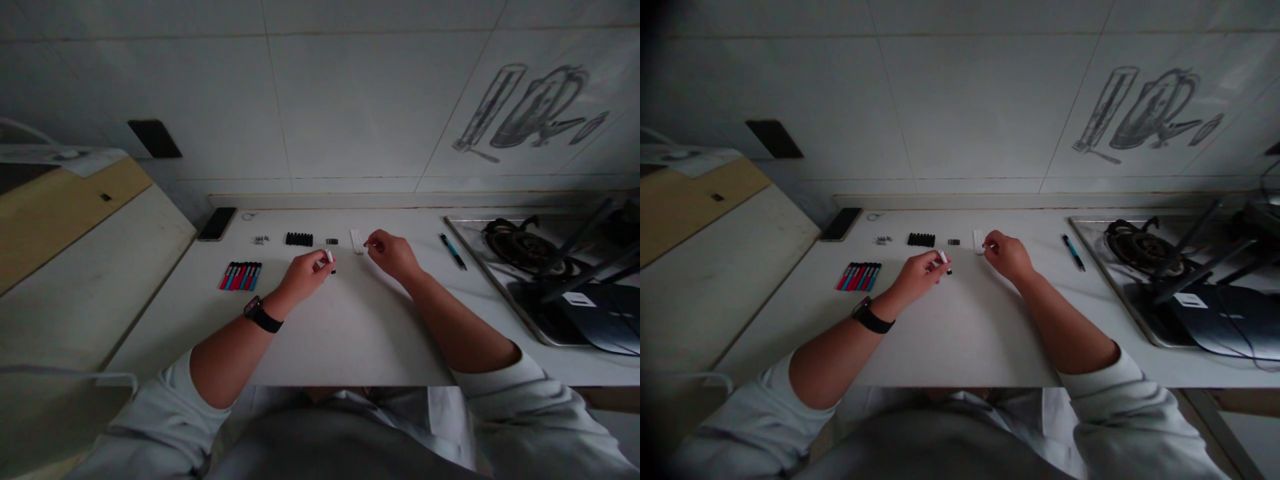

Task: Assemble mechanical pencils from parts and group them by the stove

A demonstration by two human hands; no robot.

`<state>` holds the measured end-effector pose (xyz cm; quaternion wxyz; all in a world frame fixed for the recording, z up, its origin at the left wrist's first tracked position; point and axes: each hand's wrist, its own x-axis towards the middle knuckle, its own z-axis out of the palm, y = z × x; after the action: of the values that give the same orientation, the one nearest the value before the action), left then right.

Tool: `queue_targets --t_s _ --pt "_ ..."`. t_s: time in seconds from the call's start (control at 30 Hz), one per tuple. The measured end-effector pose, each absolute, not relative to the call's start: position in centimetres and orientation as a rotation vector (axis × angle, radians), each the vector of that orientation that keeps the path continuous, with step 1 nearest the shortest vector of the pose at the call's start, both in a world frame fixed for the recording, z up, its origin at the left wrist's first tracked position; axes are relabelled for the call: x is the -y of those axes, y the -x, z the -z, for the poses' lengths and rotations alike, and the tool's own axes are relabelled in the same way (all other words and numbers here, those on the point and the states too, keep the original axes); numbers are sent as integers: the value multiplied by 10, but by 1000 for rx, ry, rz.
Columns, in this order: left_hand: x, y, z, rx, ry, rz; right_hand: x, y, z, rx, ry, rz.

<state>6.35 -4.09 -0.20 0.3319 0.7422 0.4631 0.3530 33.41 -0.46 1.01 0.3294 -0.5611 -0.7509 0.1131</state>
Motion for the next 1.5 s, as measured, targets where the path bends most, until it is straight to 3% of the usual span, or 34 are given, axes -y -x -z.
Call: queue_targets --t_s 0.1,0.33,1.0,1.27,1.5 --pt "40 -63 5 -1211 -1954 -752 7 -328 -9 1991 1353 -406" --pt "44 -66 4 -1139 -1816 -721 18 -309 -10 1989 1063 -590" --pt "47 -70 -1 -1040 -1925 -710 27 -302 -21 1936 1075 -784" --pt "47 -72 5 -985 -1638 -692 32 -290 -18 1663 915 -1353" --pt "40 -67 12 -1109 -1623 -890 21 -302 -16 1542 1090 -1218"
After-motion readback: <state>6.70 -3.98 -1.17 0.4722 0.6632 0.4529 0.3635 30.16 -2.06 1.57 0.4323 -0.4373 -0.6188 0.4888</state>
